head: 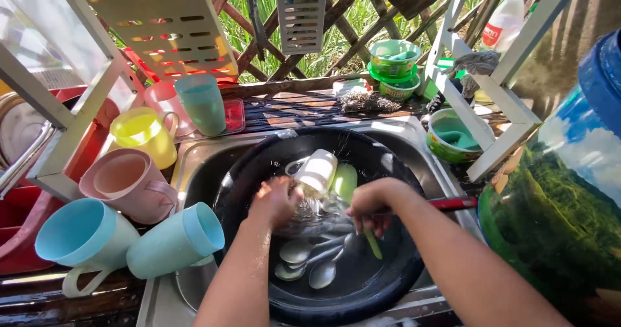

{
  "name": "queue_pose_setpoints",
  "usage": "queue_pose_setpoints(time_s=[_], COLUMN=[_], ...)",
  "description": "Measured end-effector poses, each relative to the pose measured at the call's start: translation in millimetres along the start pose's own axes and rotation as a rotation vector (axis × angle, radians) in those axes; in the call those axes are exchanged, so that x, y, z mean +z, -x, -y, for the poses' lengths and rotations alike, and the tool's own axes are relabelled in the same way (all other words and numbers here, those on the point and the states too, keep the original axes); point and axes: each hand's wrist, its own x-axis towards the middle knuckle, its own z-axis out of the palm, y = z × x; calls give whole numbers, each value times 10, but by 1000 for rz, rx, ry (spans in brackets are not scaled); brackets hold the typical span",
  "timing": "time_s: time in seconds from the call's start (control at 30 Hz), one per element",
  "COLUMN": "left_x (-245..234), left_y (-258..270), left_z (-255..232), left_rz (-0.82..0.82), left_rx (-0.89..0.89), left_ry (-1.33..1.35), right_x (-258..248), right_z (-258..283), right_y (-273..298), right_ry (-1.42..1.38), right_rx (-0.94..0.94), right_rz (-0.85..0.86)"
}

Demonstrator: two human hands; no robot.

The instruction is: Washing dishes, cups, and utensils in an outdoor sink and placing them in a rack.

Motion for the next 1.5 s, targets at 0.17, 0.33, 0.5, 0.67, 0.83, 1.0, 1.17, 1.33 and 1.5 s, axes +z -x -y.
queue_pose_setpoints(time_s=[0.17, 0.33, 0.5, 0.67, 0.83, 1.0, 1.17, 1.33, 1.5], left_x=[-70, 4, 862, -341, -1928, -2740, -2984, -2962, -2992], left_y=[368, 316, -313, 44, 156, 293, 412, 475, 426], left_z=[-107, 172, 982, 328, -404, -690, -742, -832, -940], left_rz=[202, 233, -219, 50, -163, -260, -312, -329, -340], left_rx=[-77, -149, -298, -427, -13, 139, 105, 71, 43], left_ry=[-92, 95, 636, 407, 281, 253, 122, 17, -125], right_x=[506, 645, 651, 344, -179, -261, -739, -295, 221], right_z=[371, 683, 783, 776, 1072, 1097, -161, -62, 882], right_y=[-290, -365, -786, -430, 63, 384, -2079, -1216, 286], right_ry=[325, 591, 533, 294, 100, -661, -1386, -1844, -1259], right_rx=[-247, -260, -238, -401, -788, -1030, -809, -479, -1179], right_rz=[-339, -461, -766, -697, -735, -434, -488, -659, 103])
